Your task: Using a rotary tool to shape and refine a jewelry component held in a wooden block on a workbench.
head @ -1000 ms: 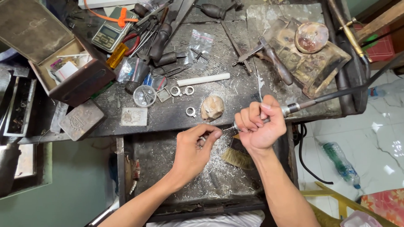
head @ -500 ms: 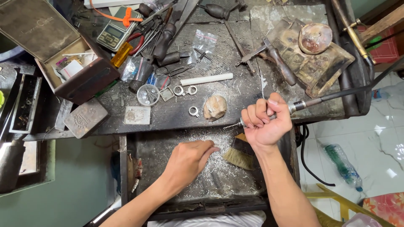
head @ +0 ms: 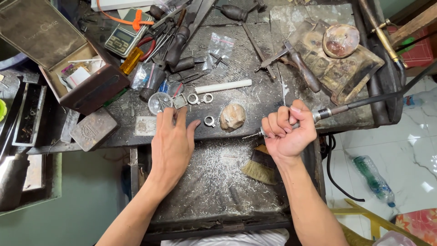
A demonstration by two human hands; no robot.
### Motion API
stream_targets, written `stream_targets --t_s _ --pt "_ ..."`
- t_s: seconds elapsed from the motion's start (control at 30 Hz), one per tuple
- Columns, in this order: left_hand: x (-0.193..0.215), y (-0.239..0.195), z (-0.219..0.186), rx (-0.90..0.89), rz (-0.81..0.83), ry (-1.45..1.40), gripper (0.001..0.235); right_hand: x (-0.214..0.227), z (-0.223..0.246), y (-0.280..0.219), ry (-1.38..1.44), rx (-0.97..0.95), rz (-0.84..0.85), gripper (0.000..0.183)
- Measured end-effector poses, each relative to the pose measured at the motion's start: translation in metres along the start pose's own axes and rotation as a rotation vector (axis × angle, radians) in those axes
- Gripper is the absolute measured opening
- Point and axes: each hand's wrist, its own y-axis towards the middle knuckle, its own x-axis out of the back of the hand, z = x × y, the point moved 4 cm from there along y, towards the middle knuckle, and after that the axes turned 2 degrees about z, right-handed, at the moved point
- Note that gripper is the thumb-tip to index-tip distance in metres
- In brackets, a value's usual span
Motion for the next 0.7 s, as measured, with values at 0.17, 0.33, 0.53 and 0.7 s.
stream_targets --t_s 0.17,0.33,0.53,0.7 --pt "-0.004 0.007 0.002 -0.002 -0.002 -0.023 0.037 -0.001 0.000 0.001 0.007 -0.005 0.002 0.027" --pt "0.002 0.005 0.006 0.007 0.075 -0.123 0.029 0.000 0.000 0.002 0.010 -0.004 -0.014 0.027" --pt "0.018 0.001 0.003 -0.098 0.062 -0.446 0.028 0.001 -0.001 0.002 0.021 -0.011 -0.019 0.027" --pt "0.009 -0.015 -0.014 -0.167 0.354 -0.259 0.088 0.003 -0.001 0.002 0.009 -0.014 -0.028 0.027"
